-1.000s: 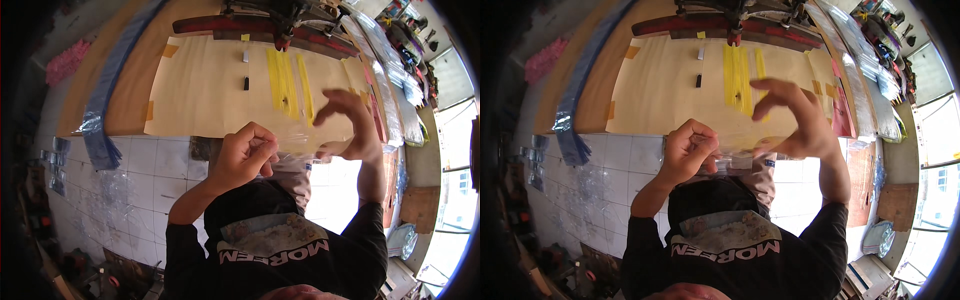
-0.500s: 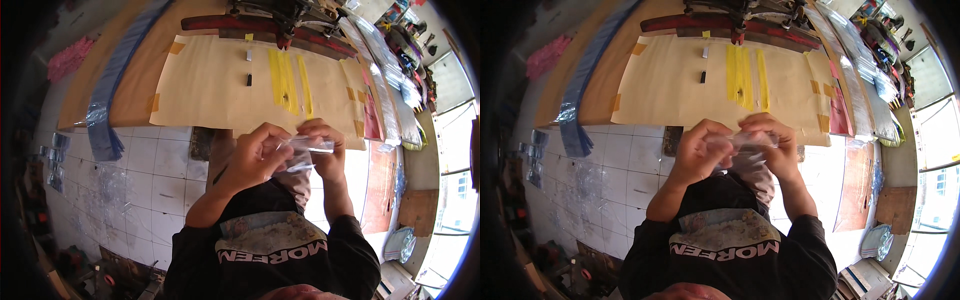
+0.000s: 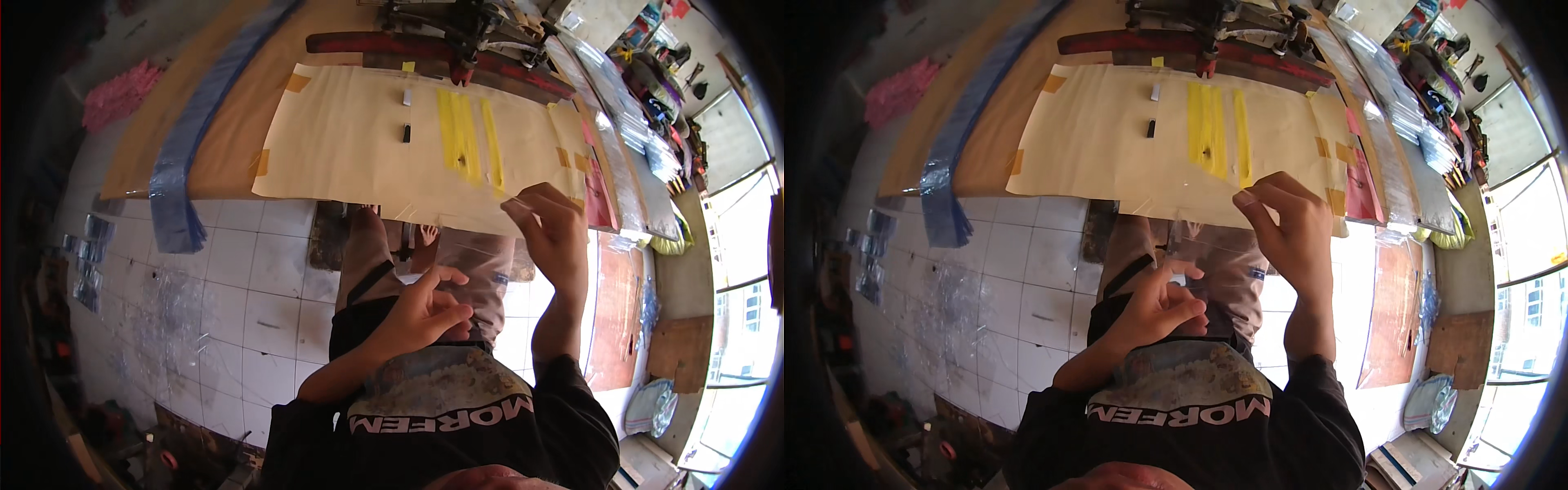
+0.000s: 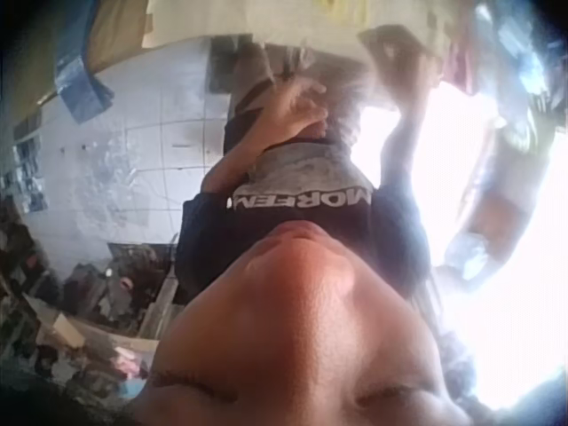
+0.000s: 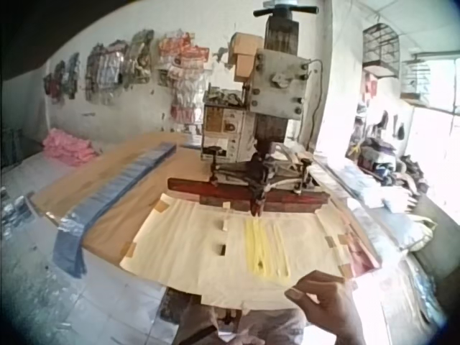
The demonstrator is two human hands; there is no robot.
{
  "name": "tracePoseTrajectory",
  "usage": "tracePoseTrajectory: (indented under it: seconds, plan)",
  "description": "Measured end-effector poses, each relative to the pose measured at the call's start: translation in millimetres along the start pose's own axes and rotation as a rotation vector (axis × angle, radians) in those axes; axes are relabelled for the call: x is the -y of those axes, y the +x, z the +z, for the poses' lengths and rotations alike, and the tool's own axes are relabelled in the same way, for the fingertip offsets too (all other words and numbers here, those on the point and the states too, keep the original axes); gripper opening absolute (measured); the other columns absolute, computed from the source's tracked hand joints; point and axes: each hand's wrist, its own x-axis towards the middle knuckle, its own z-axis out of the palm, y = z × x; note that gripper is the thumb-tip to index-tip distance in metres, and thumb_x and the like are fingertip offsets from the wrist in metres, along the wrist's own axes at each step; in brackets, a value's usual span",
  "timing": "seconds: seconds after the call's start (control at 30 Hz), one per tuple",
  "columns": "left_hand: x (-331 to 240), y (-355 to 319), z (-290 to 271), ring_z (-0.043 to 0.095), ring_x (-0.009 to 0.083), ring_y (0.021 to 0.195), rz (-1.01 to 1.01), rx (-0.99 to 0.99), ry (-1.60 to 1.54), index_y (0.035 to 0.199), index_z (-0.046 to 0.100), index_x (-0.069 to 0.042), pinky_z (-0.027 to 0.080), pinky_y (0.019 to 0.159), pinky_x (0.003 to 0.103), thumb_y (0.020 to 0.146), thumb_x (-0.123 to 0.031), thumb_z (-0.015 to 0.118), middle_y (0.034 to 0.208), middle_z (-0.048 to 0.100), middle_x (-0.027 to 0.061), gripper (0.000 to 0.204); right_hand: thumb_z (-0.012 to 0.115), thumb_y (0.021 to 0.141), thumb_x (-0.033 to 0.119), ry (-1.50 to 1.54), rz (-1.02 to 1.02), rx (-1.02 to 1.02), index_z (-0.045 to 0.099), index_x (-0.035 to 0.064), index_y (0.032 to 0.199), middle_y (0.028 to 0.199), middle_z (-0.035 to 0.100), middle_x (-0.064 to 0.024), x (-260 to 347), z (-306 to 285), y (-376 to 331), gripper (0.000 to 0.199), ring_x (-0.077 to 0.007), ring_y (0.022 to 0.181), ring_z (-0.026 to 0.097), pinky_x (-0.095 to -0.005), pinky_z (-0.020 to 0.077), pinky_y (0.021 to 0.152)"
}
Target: The person heat-seals plastic sheets using a manual heat-sealing machine. They place a plastic sheet on the guide marks, lower the lever by hand to seal the edge, and then set the sealed sheet aside.
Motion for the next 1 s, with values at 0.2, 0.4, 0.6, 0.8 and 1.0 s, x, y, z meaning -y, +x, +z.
tracePoseTrajectory:
  seconds: [0.2, 0.4, 0.6, 0.8, 1.0]
  plan:
    - [17.8, -7.4, -11.7, 0.068, 0.0189, 0.078, 0.022, -0.05, -0.103, 0.122, 0.037, -0.003, 0.058, 0.072, 0.032, 0.087, 0.003, 0.063, 0.082, 0.065, 0.0105, 0.043, 0.063, 0.089, 0.02, 0.049, -0.116, 0.036, 0.07, 0.0029, 0.08, 0.07, 0.065, -0.0069, -11.4, 18.3, -4.9, 0.02, -0.0205, 0.075, 0.063, -0.0404, 0.037, 0.09]
    - [26.5, 3.1, -12.6, 0.067, 0.0232, 0.089, 0.272, 0.108, 0.341, 0.121, 0.036, -0.004, 0.056, 0.08, 0.037, 0.085, 0.001, 0.068, 0.098, 0.063, 0.0158, 0.048, 0.047, 0.1, 0.033, 1.001, 0.453, -0.447, 0.057, 0.0024, 0.09, 0.07, 0.056, -0.0022, -24.0, 29.8, -20.5, 0.034, -0.0083, 0.06, 0.057, -0.0196, 0.0427, 0.052]
    - [-0.6, 9.7, -9.1, 0.065, 0.019, 0.097, 0.57, -0.032, -0.304, 0.141, 0.029, 0.0, 0.055, 0.072, 0.028, 0.09, -0.011, 0.063, 0.125, 0.054, 0.0206, 0.062, 0.041, 0.103, 0.025, 1.452, 0.285, -0.081, 0.054, 0.0017, 0.084, 0.066, 0.054, -0.0033, -9.4, 22.4, -18.7, 0.032, -0.0076, 0.055, 0.052, -0.0198, 0.0417, 0.047]
    - [-5.2, 30.6, -32.2, 0.066, 0.0257, 0.099, 0.23, 0.299, -0.206, 0.13, 0.042, 0.005, 0.055, 0.077, 0.028, 0.096, -0.034, 0.056, 0.125, 0.056, 0.0214, 0.054, 0.038, 0.103, 0.028, 1.3, 0.16, -0.285, 0.051, -0.0002, 0.096, 0.074, 0.054, -0.0098, 8.2, 22.0, -18.8, 0.032, -0.0188, 0.056, 0.057, -0.0321, 0.0519, 0.052]
    - [24.3, 27.5, -38.1, 0.069, 0.0257, 0.092, 0.207, 0.138, 0.322, 0.104, 0.058, 0.001, 0.055, 0.083, 0.035, 0.084, -0.024, 0.074, 0.106, 0.067, 0.0195, 0.036, 0.033, 0.104, 0.03, 1.226, -0.007, -0.536, 0.049, 0.0015, 0.087, 0.057, 0.051, -0.0114, 7.0, -10.2, 12.3, 0.037, -0.0207, 0.041, 0.049, -0.0322, 0.0458, 0.042]
